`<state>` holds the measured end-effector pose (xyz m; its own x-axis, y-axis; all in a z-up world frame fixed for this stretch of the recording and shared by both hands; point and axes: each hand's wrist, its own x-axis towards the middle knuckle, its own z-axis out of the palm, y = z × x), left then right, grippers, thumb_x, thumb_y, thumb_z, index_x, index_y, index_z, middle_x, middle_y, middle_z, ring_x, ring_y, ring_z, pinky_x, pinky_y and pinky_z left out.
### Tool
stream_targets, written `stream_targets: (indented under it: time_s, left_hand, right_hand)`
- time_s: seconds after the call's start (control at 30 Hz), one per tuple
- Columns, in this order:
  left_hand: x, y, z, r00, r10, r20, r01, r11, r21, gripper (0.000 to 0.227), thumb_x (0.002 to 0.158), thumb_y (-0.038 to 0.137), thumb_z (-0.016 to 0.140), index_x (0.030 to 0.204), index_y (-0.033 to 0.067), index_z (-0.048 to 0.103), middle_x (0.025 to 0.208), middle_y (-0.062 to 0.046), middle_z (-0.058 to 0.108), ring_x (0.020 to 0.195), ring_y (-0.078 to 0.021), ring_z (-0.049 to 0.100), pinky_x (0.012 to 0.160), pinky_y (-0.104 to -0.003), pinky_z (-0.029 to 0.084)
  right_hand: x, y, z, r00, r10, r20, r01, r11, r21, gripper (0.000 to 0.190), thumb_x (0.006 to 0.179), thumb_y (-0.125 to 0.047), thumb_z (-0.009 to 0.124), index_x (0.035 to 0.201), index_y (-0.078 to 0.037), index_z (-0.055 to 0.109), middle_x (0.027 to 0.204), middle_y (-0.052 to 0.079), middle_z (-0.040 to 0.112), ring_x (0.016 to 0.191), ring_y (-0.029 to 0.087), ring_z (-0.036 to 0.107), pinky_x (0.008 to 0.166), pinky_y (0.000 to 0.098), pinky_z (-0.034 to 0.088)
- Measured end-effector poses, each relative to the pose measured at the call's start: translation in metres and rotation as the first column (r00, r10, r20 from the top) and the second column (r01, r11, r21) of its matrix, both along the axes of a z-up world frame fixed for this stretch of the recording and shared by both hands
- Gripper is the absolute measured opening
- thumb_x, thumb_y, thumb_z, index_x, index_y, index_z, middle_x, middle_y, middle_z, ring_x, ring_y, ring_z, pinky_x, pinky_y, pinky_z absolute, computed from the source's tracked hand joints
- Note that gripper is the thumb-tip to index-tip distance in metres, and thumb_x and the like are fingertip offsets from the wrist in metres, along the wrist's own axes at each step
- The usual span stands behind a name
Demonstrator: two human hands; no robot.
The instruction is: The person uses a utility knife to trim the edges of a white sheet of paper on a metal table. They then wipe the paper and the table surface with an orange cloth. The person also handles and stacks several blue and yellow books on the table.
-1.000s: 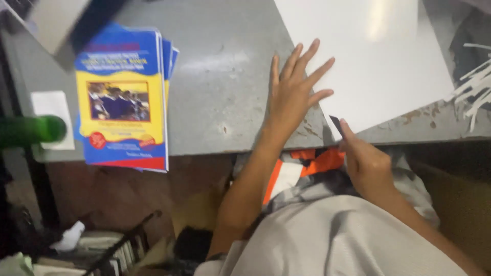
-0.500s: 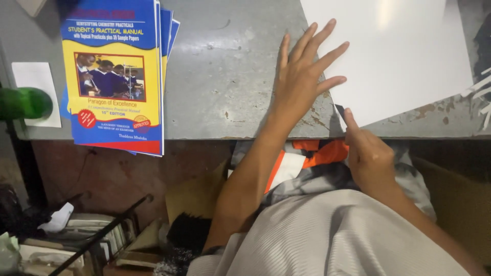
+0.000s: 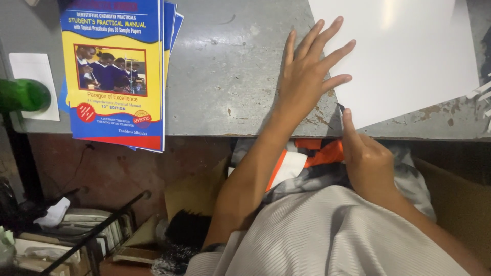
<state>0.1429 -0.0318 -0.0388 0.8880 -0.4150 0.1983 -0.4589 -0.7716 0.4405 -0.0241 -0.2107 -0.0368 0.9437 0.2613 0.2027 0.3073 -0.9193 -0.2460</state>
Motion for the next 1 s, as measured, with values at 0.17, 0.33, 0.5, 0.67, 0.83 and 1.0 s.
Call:
stream_targets:
  time_s: [0.17,0.33,0.5,0.67,0.83,1.0]
  left_hand:
    - [0.001,-0.002,-0.003,1.000,0.001,-0.012,-0.001,1.000,-0.009,0.066,0.093,0.045,0.097,0.148,0.0338,0.062,0.166,0.003,0.028,0.160,-0.0252,0.027,0.136,-0.066,0.015]
    - [0.000,-0.002,-0.003,1.000,0.002,-0.030,-0.002,1.000,-0.014,0.065,0.093,0.044,0.098,0.147,0.0345,0.063,0.166,0.004,0.028,0.161,-0.0246,0.026,0.136,-0.066,0.015]
    - [0.001,-0.002,-0.003,1.000,0.002,-0.003,-0.002,1.000,0.007,0.064,0.094,0.046,0.098,0.147,0.0344,0.063,0.165,0.002,0.028,0.160,-0.0257,0.027,0.136,-0.066,0.015]
    - [0.002,-0.001,-0.002,1.000,-0.002,-0.027,0.002,1.000,-0.003,0.064,0.094,0.045,0.098,0.147,0.0340,0.063,0.165,0.002,0.028,0.160,-0.0256,0.025,0.136,-0.066,0.013]
    - [0.003,-0.003,-0.007,1.000,-0.001,0.014,0.000,1.000,0.022,0.067,0.092,0.045,0.102,0.146,0.0346,0.064,0.164,0.001,0.028,0.159,-0.0257,0.026,0.136,-0.067,0.016]
    - [0.003,-0.003,-0.006,1.000,0.005,-0.015,-0.005,1.000,0.020,0.068,0.093,0.048,0.101,0.148,0.0359,0.063,0.165,0.003,0.028,0.160,-0.0244,0.025,0.137,-0.066,0.014]
  right_hand:
    - [0.002,-0.004,0.009,0.996,0.081,-0.025,-0.080,0.996,0.035,0.075,0.090,0.027,0.061,0.159,0.000,0.052,0.066,0.003,0.035,0.057,0.017,0.030,0.052,0.0338,0.035]
    - [0.001,-0.010,-0.001,0.996,0.088,0.003,-0.088,0.996,-0.012,0.068,0.094,0.023,0.069,0.157,-0.001,0.058,0.063,0.002,0.030,0.056,0.015,0.024,0.050,0.0306,0.032]
    - [0.000,-0.013,-0.003,0.995,0.100,-0.021,-0.100,0.995,-0.021,0.068,0.094,0.023,0.071,0.157,0.001,0.058,0.062,0.002,0.030,0.055,0.015,0.024,0.050,0.0320,0.032]
    - [-0.004,-0.016,-0.003,0.995,0.089,-0.054,-0.092,0.993,-0.067,0.068,0.097,0.018,0.072,0.160,-0.003,0.056,0.062,0.002,0.033,0.053,0.015,0.026,0.050,0.0328,0.035]
    - [-0.005,-0.017,0.002,0.989,0.120,-0.092,-0.125,0.991,-0.047,0.073,0.094,0.022,0.069,0.161,0.000,0.050,0.062,0.003,0.033,0.054,0.015,0.026,0.049,0.0334,0.034]
    - [-0.003,-0.017,0.006,0.989,0.109,-0.098,-0.117,0.990,-0.080,0.073,0.089,0.019,0.066,0.159,0.000,0.055,0.063,0.003,0.036,0.051,0.017,0.032,0.049,0.0345,0.038]
